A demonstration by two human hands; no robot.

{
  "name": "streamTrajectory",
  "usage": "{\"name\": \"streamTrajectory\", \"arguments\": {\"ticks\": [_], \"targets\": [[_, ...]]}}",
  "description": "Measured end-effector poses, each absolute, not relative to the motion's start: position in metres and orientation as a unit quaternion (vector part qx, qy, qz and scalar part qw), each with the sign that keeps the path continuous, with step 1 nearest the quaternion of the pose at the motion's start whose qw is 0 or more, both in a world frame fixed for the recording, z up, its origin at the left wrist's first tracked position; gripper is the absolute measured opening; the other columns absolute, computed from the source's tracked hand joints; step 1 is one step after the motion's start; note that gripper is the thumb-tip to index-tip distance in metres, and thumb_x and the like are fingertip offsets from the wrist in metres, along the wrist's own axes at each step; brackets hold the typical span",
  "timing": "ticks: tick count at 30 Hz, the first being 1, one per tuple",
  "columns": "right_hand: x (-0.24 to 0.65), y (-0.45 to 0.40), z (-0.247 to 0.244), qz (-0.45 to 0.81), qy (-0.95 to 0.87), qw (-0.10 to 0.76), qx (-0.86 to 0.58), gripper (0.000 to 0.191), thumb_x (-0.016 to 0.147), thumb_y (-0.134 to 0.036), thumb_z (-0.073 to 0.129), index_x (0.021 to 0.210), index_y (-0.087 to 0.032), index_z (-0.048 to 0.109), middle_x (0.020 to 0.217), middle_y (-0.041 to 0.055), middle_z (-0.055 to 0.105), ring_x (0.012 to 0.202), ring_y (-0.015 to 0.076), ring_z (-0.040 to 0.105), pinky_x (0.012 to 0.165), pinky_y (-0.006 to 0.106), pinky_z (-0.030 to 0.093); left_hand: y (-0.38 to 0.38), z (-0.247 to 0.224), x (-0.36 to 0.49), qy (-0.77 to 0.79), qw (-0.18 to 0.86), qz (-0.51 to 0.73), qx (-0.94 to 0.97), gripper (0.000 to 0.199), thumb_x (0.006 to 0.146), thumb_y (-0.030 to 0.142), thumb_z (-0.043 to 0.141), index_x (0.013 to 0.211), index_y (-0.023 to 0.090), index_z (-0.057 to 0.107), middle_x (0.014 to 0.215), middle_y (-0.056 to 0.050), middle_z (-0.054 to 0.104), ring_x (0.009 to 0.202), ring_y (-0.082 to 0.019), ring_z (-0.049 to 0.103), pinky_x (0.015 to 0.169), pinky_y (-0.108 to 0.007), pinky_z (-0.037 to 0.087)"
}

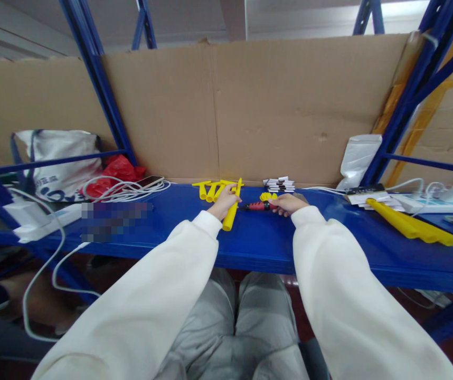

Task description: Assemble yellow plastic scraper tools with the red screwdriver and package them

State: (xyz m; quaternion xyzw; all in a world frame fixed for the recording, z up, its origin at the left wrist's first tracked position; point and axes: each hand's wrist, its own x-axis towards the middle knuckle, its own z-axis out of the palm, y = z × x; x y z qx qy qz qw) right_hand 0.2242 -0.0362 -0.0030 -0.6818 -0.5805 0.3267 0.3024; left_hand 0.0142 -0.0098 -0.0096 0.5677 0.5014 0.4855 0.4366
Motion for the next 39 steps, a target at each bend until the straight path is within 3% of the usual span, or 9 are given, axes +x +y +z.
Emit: {"name": "streamTrajectory", "arguments": {"ticks": [4,9,13,20,24,29,31,34,39], "targets": [[0.220,-0.041,0.002,0.284,-0.615,0.253,-0.691,0.025,0.096,-0.032,0.063,0.076,-0.017,0.063,0.072,0.0033,0.069,0.049,0.0066,0.051,0.044,0.016,0.040,-0.008,-0.010,0.014,0.494,0.441,0.471,0.582,0.076,0.066,-0.005,0.059,0.139,0.017,0.059,0.133,-0.014,0.063,0.106,-0.025,0.068,0.089,-0.035,0.055],[0.217,-0.044,0.004,0.249,-0.636,0.227,-0.694,0.027,0.099,-0.034,0.059,0.079,-0.016,0.064,0.062,0.0016,0.064,0.045,0.0072,0.049,0.042,0.017,0.039,-0.013,-0.010,0.013,0.488,0.452,0.404,0.627,0.083,0.061,-0.006,0.061,0.141,0.015,0.059,0.124,-0.012,0.070,0.104,-0.028,0.070,0.089,-0.036,0.055],[0.216,-0.045,0.004,0.212,-0.654,0.205,-0.696,0.028,0.101,-0.036,0.055,0.088,-0.015,0.068,0.050,-0.0016,0.056,0.038,0.0080,0.045,0.039,0.019,0.038,-0.014,-0.011,0.013,0.480,0.444,0.396,0.645,0.080,0.062,-0.008,0.063,0.139,0.012,0.060,0.128,-0.015,0.069,0.110,-0.026,0.068,0.091,-0.033,0.055],[0.217,-0.042,0.003,0.173,-0.629,0.202,-0.731,0.028,0.099,-0.037,0.059,0.089,-0.014,0.071,0.049,-0.0024,0.054,0.038,0.0090,0.045,0.044,0.021,0.038,-0.007,-0.017,0.017,0.477,0.418,0.435,0.639,0.068,0.065,-0.007,0.069,0.130,0.013,0.065,0.127,-0.014,0.069,0.113,-0.025,0.067,0.098,-0.034,0.053],[0.222,-0.037,0.001,0.139,-0.618,0.204,-0.747,0.025,0.097,-0.031,0.059,0.086,-0.014,0.074,0.051,-0.0004,0.058,0.044,0.0116,0.053,0.050,0.022,0.042,-0.005,-0.018,0.017,0.485,0.378,0.434,0.659,0.062,0.066,-0.006,0.071,0.126,0.010,0.065,0.127,-0.016,0.069,0.116,-0.025,0.067,0.102,-0.034,0.051],[0.242,-0.029,-0.003,-0.003,-0.605,0.209,-0.769,0.022,0.090,-0.019,0.057,0.089,-0.015,0.079,0.088,0.0126,0.077,0.090,0.0232,0.073,0.076,0.025,0.052,0.002,-0.024,0.018,0.476,0.314,0.426,0.702,0.059,0.068,-0.007,0.069,0.125,0.008,0.065,0.131,-0.018,0.068,0.125,-0.025,0.063,0.106,-0.032,0.047],[0.251,-0.029,-0.005,-0.040,-0.571,0.214,-0.791,0.027,0.089,-0.019,0.056,0.103,-0.016,0.079,0.108,0.0163,0.077,0.106,0.0282,0.071,0.086,0.032,0.053,0.005,-0.027,0.018,0.476,0.297,0.421,0.713,0.058,0.068,-0.007,0.069,0.124,0.010,0.066,0.131,-0.017,0.068,0.127,-0.025,0.062,0.108,-0.033,0.046],[0.261,-0.030,-0.008,-0.061,-0.522,0.221,-0.822,0.040,0.092,-0.031,0.056,0.127,-0.022,0.073,0.130,0.0169,0.070,0.124,0.0345,0.062,0.099,0.048,0.051,0.008,-0.030,0.019,0.475,0.283,0.413,0.724,0.058,0.068,-0.008,0.068,0.123,0.010,0.067,0.129,-0.017,0.069,0.126,-0.026,0.063,0.108,-0.035,0.047],[0.272,-0.027,-0.021,-0.053,-0.514,0.179,-0.837,0.047,0.095,-0.039,0.049,0.139,-0.032,0.066,0.152,0.0122,0.055,0.141,0.0389,0.045,0.108,0.068,0.040,0.008,-0.030,0.018,0.465,0.266,0.413,0.737,0.057,0.069,-0.007,0.067,0.122,0.011,0.068,0.129,-0.014,0.070,0.124,-0.024,0.064,0.109,-0.034,0.047]]}}
